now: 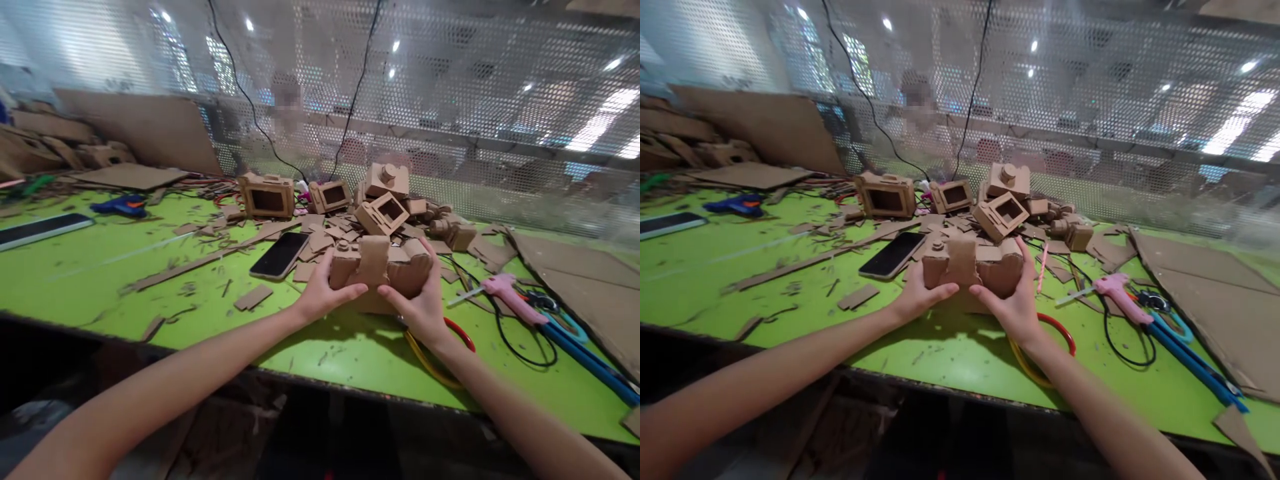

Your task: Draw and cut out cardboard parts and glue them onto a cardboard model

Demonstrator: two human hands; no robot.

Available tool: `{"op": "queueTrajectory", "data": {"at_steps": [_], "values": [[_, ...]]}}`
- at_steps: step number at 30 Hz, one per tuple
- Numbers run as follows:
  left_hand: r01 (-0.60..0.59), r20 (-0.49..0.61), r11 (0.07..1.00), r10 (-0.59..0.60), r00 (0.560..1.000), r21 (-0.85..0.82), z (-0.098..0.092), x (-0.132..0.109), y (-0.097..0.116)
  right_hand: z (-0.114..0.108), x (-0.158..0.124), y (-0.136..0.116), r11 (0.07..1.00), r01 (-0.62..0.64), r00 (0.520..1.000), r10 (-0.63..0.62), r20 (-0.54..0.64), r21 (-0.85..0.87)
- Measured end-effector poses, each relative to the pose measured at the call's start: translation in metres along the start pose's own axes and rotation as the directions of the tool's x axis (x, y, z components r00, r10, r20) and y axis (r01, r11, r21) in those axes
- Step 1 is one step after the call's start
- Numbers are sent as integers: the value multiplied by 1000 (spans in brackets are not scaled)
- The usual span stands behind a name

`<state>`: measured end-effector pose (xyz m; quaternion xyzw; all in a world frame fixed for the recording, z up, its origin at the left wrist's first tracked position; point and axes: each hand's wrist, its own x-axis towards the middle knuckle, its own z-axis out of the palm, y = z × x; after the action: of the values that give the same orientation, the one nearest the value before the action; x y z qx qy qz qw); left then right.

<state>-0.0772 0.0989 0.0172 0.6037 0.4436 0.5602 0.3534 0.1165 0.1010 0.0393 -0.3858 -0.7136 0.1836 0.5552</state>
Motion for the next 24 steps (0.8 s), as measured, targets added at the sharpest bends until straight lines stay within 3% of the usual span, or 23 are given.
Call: {"op": "queueTrajectory", "data": {"at_steps": [10,20,24], "values": [[-14,38,999,16,999,-30,1,0,2,-1,1,0,998,54,998,-55,-12,-43],[-21,26,1000,21,999,-20,2,0,-2,-1,3,2,998,53,998,-54,24,36],[7,10,999,-7,1000,-51,2,5,-13,-1,6,7,1000,-15,999,15,29,3]]}}
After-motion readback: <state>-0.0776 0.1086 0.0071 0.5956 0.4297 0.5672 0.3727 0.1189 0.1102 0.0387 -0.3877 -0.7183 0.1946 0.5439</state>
